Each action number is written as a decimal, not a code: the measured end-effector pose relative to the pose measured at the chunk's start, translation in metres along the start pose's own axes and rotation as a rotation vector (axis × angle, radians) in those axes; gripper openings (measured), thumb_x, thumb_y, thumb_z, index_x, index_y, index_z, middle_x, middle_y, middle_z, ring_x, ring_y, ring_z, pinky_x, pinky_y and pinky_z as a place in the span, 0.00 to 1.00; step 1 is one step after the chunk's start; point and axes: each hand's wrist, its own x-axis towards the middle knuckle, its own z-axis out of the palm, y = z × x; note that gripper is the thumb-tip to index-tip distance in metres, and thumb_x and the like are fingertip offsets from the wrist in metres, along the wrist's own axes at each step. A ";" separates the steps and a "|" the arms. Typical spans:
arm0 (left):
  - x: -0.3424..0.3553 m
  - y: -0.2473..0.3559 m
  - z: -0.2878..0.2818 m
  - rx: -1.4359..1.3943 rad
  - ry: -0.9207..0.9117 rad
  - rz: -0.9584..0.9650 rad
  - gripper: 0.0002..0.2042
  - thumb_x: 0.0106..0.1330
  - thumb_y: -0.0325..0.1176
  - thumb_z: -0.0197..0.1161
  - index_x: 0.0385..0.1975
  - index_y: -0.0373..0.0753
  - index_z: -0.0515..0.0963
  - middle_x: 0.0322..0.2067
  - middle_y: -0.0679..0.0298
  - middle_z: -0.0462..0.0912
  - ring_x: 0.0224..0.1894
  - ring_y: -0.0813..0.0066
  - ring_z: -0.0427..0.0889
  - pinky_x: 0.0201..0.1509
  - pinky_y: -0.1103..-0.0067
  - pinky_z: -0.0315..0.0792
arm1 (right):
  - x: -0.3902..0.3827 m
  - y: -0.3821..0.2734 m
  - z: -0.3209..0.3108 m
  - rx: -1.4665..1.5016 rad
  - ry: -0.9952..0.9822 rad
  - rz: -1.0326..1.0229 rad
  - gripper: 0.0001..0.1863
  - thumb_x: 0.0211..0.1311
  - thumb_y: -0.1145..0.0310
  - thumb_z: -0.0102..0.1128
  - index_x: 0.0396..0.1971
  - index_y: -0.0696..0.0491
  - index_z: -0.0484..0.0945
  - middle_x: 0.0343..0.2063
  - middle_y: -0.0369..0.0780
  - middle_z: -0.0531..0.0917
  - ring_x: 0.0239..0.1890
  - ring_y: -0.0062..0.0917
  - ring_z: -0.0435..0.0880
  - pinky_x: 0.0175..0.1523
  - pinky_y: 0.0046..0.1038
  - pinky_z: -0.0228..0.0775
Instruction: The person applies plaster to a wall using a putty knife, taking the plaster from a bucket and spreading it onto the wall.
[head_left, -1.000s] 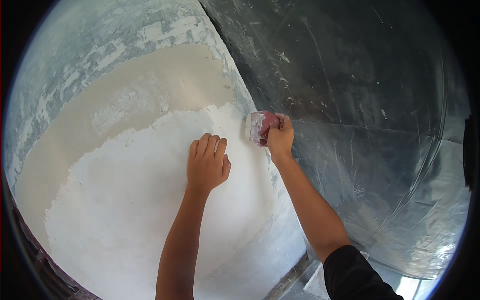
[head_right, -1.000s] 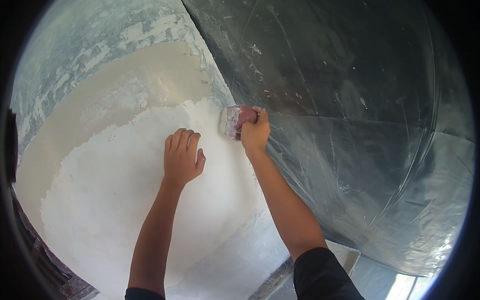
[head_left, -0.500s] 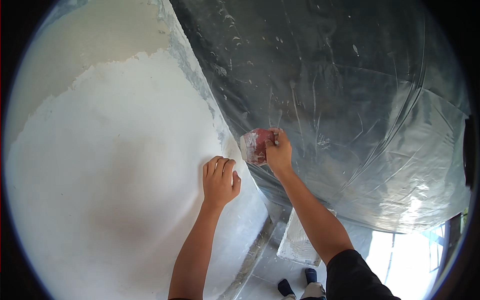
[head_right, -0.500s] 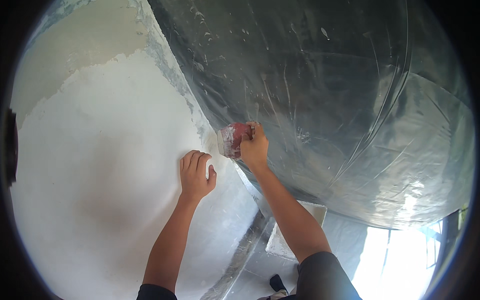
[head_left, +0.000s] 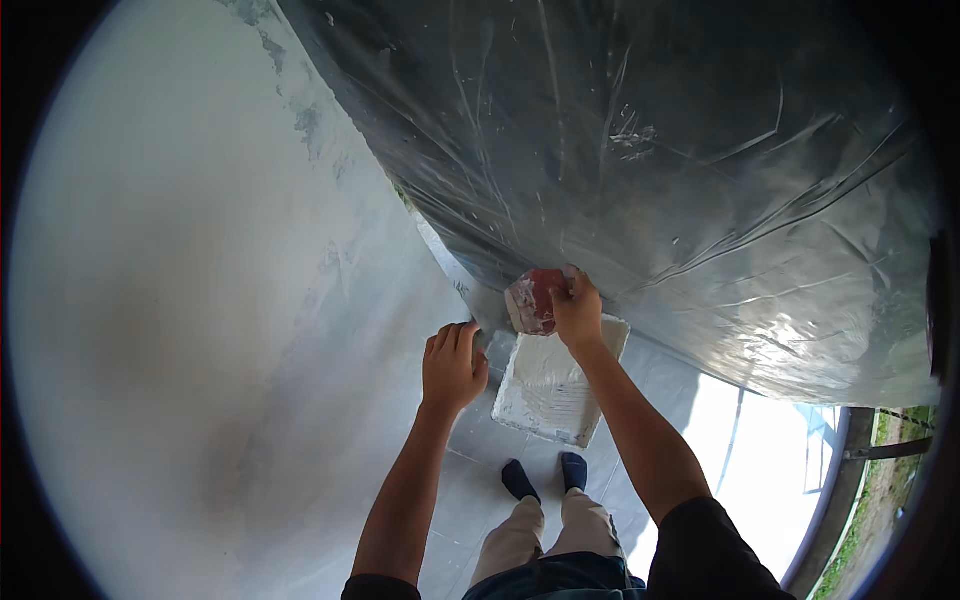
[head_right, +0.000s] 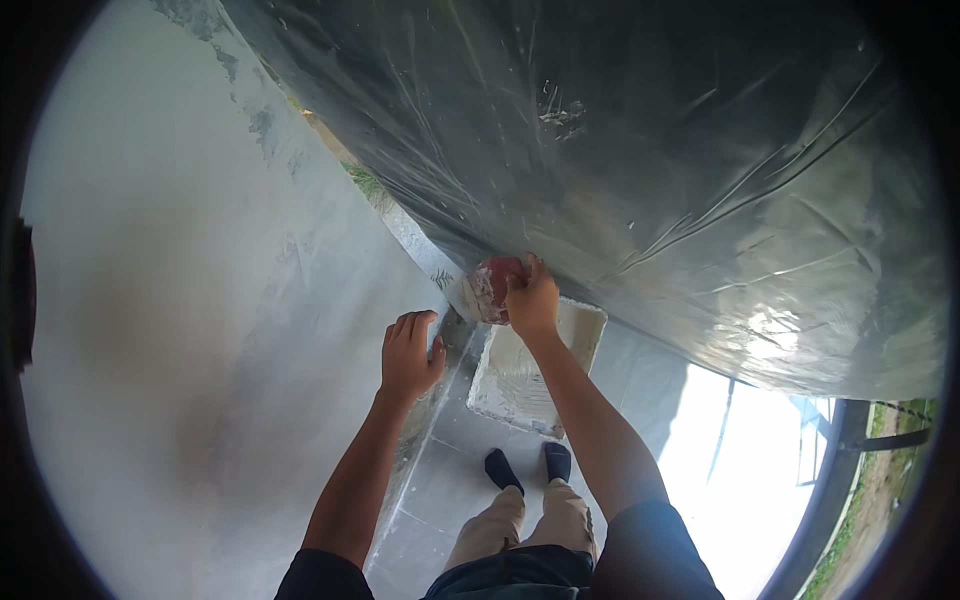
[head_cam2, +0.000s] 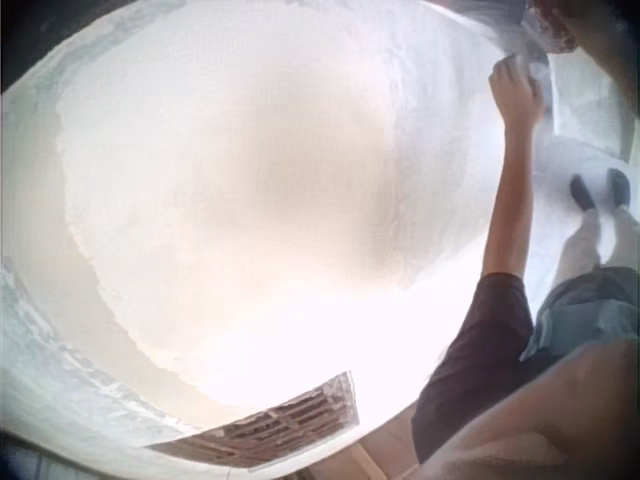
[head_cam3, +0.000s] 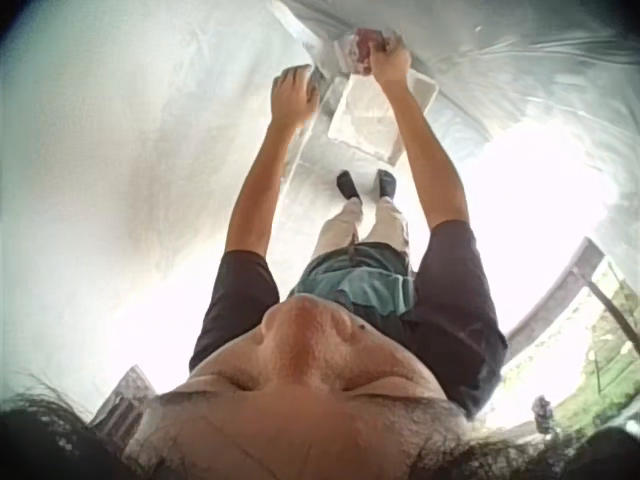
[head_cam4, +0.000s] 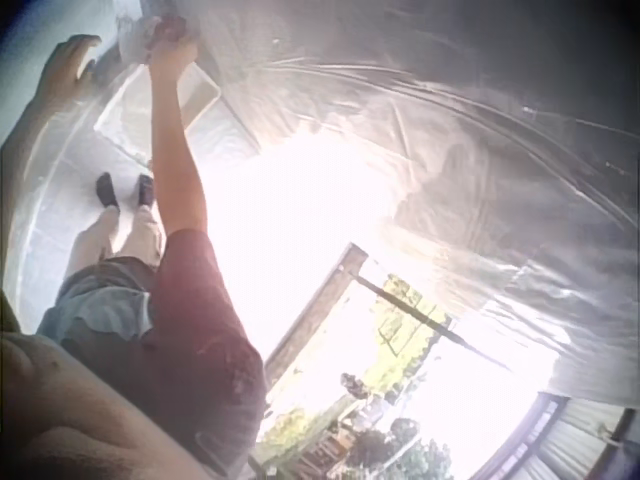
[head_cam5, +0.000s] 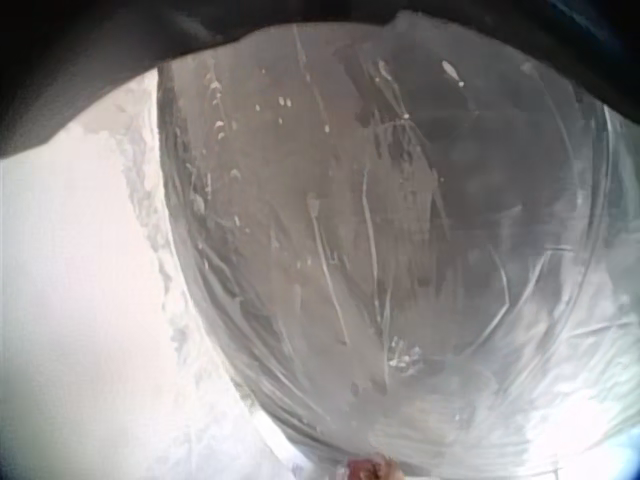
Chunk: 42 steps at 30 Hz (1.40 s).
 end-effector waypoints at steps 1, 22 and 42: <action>-0.012 0.001 0.012 -0.013 -0.031 -0.026 0.19 0.53 0.28 0.60 0.47 0.38 0.70 0.42 0.57 0.78 0.47 0.58 0.76 0.50 0.66 0.67 | -0.007 0.011 -0.003 -0.071 -0.015 -0.013 0.19 0.55 0.74 0.59 0.49 0.58 0.76 0.37 0.49 0.84 0.40 0.43 0.84 0.48 0.37 0.73; -0.157 0.027 0.173 -0.230 -0.470 -0.361 0.22 0.59 0.29 0.59 0.54 0.35 0.66 0.50 0.49 0.75 0.51 0.49 0.75 0.52 0.61 0.70 | -0.104 0.194 -0.032 -0.198 -0.222 0.320 0.09 0.61 0.74 0.56 0.40 0.57 0.77 0.34 0.46 0.84 0.38 0.35 0.84 0.44 0.31 0.73; -0.233 0.033 0.252 -1.272 0.103 -1.871 0.39 0.65 0.46 0.55 0.70 0.40 0.43 0.70 0.51 0.45 0.71 0.55 0.51 0.71 0.63 0.49 | -0.073 0.237 0.005 -0.303 -0.406 -0.205 0.15 0.57 0.83 0.53 0.43 0.58 0.80 0.38 0.50 0.84 0.40 0.43 0.84 0.46 0.35 0.77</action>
